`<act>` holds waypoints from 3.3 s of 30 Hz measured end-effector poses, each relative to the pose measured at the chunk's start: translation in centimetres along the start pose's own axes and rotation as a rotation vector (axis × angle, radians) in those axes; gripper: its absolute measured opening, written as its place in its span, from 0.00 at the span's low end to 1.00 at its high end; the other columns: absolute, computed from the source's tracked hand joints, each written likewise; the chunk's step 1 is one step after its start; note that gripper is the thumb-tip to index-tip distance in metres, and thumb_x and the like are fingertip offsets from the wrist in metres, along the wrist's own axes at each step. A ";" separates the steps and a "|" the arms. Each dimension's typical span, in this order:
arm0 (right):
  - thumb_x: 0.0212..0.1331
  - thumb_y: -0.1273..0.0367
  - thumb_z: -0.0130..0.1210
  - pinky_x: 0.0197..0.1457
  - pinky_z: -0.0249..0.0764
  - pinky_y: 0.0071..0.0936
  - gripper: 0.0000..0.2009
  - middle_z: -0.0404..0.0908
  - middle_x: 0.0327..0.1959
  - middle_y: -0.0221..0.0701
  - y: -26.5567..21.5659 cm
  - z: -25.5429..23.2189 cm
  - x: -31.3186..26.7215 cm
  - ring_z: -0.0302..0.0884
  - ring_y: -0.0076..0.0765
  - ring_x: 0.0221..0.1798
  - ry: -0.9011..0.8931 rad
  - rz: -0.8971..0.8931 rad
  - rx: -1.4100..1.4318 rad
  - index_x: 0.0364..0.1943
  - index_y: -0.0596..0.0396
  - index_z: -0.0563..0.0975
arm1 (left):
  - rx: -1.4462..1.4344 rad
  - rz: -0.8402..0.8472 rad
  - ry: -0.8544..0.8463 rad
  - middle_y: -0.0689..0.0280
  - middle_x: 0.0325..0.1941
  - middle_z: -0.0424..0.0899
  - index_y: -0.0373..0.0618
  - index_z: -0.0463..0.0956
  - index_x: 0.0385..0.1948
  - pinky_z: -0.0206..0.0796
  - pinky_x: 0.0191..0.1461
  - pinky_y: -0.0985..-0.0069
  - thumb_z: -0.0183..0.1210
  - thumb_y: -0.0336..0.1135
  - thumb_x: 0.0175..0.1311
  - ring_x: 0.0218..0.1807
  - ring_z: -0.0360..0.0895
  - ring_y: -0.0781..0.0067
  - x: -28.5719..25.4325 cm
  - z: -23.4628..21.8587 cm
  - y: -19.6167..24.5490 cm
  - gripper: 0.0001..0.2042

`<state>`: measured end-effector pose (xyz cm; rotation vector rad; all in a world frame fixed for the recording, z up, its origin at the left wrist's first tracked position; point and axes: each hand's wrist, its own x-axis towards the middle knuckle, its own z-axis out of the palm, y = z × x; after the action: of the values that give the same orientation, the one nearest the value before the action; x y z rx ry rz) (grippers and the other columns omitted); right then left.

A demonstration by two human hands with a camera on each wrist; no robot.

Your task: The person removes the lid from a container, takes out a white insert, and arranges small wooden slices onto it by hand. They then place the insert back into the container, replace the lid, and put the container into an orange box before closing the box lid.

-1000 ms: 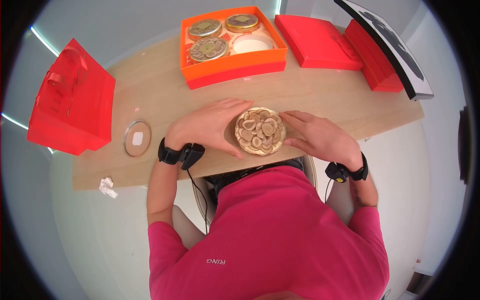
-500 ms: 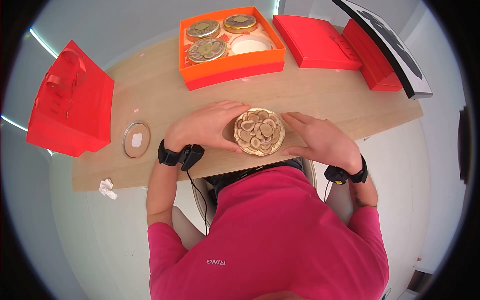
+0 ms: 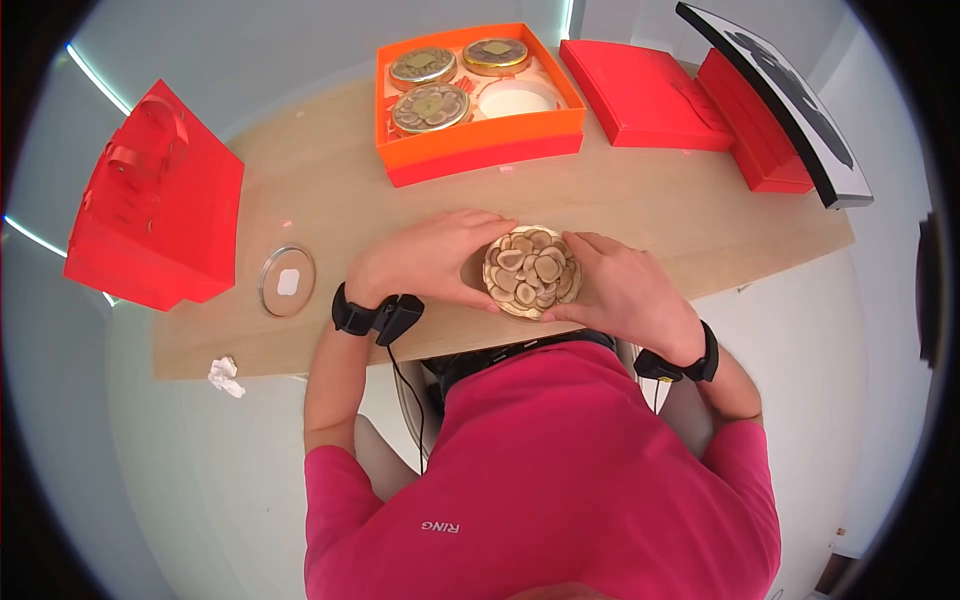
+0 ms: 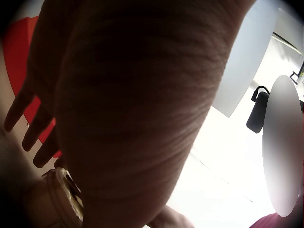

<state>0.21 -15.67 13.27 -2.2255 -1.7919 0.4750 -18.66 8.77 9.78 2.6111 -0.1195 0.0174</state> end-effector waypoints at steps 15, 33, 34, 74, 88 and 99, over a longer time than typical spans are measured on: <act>0.57 0.45 0.82 0.74 0.83 0.48 0.50 0.84 0.74 0.51 1.0 -1.2 -0.6 0.84 0.57 0.74 -0.041 -0.023 0.021 0.78 0.63 0.75 | 0.017 0.037 -0.010 0.46 0.79 0.78 0.39 0.62 0.87 0.65 0.87 0.55 0.83 0.57 0.58 0.83 0.72 0.44 -0.1 0.1 0.0 0.57; 0.67 0.52 0.76 0.58 0.86 0.46 0.30 0.92 0.56 0.44 4.5 -1.7 -1.2 0.91 0.52 0.53 0.235 -0.177 0.084 0.65 0.57 0.86 | 0.077 -1.231 0.130 0.50 0.74 0.87 0.43 0.73 0.80 0.78 0.70 0.58 0.86 0.57 0.52 0.68 0.87 0.52 -18.7 -8.2 -0.4 0.52; 0.68 0.53 0.75 0.60 0.85 0.48 0.28 0.92 0.56 0.46 4.3 -1.9 -1.4 0.90 0.55 0.55 0.218 -0.171 0.096 0.64 0.59 0.86 | -0.003 -1.198 0.121 0.49 0.74 0.86 0.44 0.72 0.81 0.78 0.71 0.58 0.86 0.58 0.50 0.69 0.86 0.52 -18.8 -7.7 -0.4 0.55; 0.46 0.61 0.88 0.79 0.78 0.51 0.57 0.72 0.80 0.51 0.4 -1.7 -0.8 0.76 0.62 0.78 0.627 -0.479 0.263 0.85 0.55 0.67 | -1.127 0.099 0.345 0.50 0.69 0.86 0.42 0.47 0.91 0.79 0.77 0.54 0.61 0.44 0.89 0.72 0.88 0.48 -1.4 1.0 6.2 0.40; 0.51 0.56 0.86 0.84 0.74 0.50 0.57 0.71 0.84 0.48 2.1 -2.1 -0.3 0.72 0.62 0.83 0.245 -0.608 0.246 0.86 0.56 0.65 | -1.078 -0.147 0.446 0.74 0.34 0.63 0.38 0.71 0.81 0.70 0.40 0.75 0.44 0.44 0.98 0.32 0.76 0.78 -1.6 1.3 7.0 0.23; 0.46 0.57 0.87 0.77 0.78 0.52 0.53 0.80 0.75 0.47 1.7 -2.0 -0.4 0.80 0.61 0.75 0.464 -0.471 0.196 0.80 0.58 0.72 | -0.864 -0.183 0.511 0.61 0.72 0.82 0.41 0.66 0.84 0.73 0.74 0.70 0.77 0.40 0.76 0.73 0.79 0.69 -2.2 1.4 6.9 0.39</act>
<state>2.43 -16.36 14.50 -1.5452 -1.8269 0.0274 -21.48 2.33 11.96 1.6802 0.2444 0.4574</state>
